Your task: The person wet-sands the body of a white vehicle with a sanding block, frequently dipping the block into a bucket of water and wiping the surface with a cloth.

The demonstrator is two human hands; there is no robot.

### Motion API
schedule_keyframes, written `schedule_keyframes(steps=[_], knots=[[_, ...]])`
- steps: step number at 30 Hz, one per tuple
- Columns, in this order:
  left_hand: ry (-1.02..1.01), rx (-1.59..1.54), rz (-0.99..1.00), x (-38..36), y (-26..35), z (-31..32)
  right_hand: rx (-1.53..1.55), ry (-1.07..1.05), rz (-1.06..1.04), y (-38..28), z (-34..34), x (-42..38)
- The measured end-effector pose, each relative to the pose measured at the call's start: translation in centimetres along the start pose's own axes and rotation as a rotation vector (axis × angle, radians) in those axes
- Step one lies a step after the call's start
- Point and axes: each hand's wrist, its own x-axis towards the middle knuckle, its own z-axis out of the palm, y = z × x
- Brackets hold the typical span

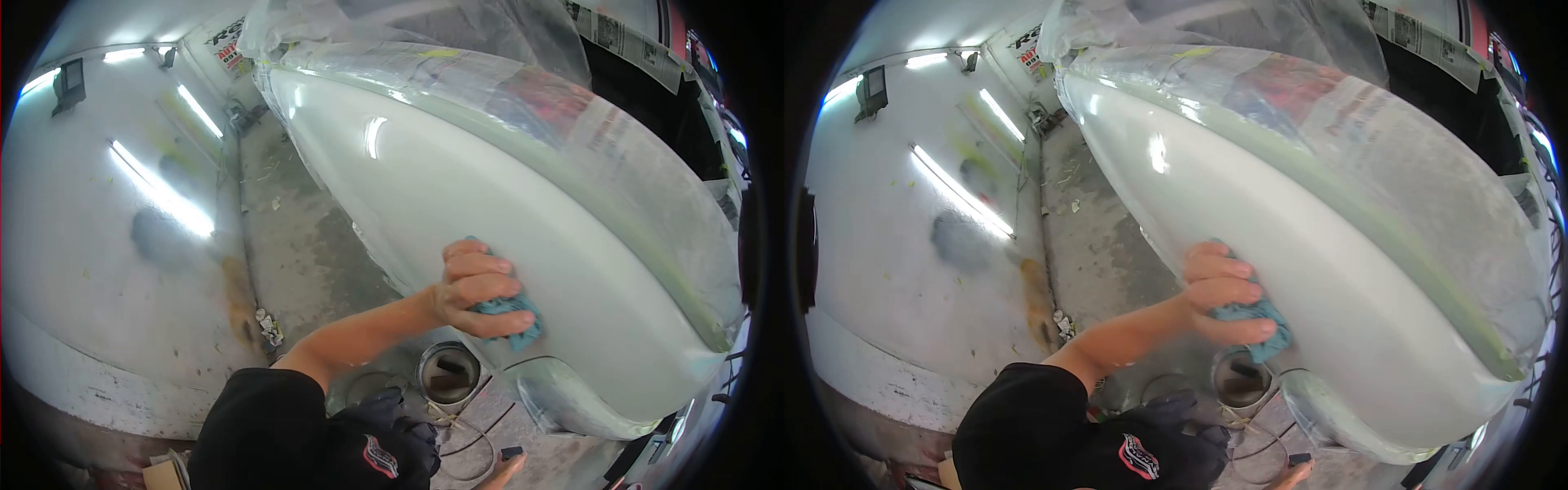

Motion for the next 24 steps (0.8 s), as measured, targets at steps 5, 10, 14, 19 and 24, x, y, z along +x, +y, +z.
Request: schedule_keyframes(steps=[5,10,14,19,24], knots=[[0.020,-0.056,-0.038,0.6,0.1,-0.1,0.296,0.012,0.101,1.9,-2.7,-1.8],[0.031,-0.191,-0.062,0.4,0.0,-0.3,0.244,0.055,-0.231,-5.3,0.9,-13.6],[0.053,-0.233,-0.077,-1.2,-0.6,-0.9,0.152,-0.044,-0.355,-6.8,1.4,-13.0],[0.077,-0.219,-0.150,-5.8,-1.2,-2.1,-0.271,-0.187,-0.174,0.4,-0.7,-14.1],[0.095,-0.185,-0.190,-10.4,-1.8,-2.9,-0.580,-0.261,-0.070,5.0,-1.0,-17.4]])
